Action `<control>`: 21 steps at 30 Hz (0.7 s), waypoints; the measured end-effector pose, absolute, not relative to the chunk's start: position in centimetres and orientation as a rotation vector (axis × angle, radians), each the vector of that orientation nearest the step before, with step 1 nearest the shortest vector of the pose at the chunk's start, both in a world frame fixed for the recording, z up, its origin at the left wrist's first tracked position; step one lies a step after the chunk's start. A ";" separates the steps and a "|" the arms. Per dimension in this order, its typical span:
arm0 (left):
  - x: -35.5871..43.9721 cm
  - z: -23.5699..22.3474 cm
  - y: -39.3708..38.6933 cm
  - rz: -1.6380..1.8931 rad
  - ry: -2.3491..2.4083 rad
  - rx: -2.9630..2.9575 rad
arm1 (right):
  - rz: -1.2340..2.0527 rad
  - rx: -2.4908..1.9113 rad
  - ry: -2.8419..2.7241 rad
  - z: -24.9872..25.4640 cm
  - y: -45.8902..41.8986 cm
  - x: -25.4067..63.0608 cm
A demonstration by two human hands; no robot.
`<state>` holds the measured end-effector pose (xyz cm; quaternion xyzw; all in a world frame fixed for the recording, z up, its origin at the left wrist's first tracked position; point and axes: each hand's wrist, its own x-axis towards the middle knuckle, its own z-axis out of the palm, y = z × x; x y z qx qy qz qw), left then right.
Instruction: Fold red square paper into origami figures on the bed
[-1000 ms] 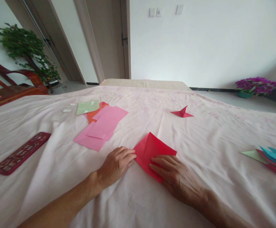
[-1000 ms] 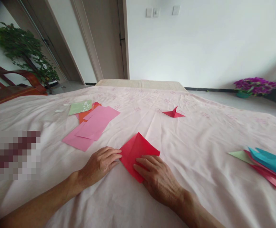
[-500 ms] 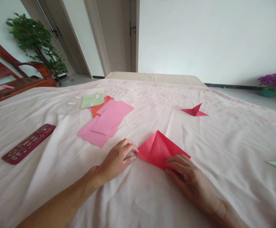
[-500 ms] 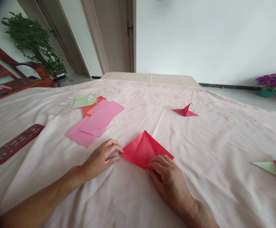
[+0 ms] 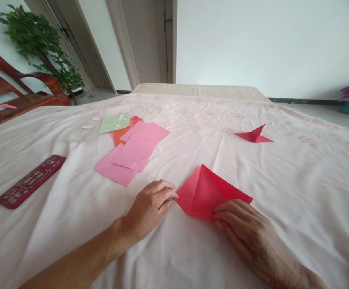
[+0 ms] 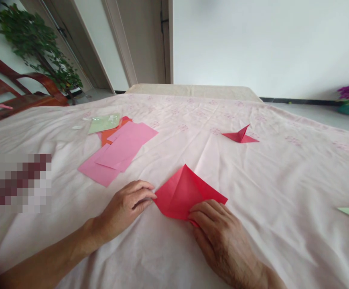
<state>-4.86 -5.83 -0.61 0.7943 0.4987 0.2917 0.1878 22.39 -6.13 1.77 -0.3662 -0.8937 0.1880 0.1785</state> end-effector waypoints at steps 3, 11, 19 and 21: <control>-5.0 -0.3 -5.9 0.802 1.412 2.179 | 0.580 -1.179 -2.447 1.7 -5.8 22.4; -5.2 0.5 -5.3 0.704 1.421 1.992 | 0.381 -1.364 -2.451 0.8 -4.7 22.3; -5.3 0.2 -5.5 0.783 1.404 1.930 | 0.500 -0.966 -2.547 0.8 -5.3 22.8; -5.3 0.1 -5.5 0.786 1.411 1.924 | 0.483 -0.949 -2.515 0.5 -5.4 22.7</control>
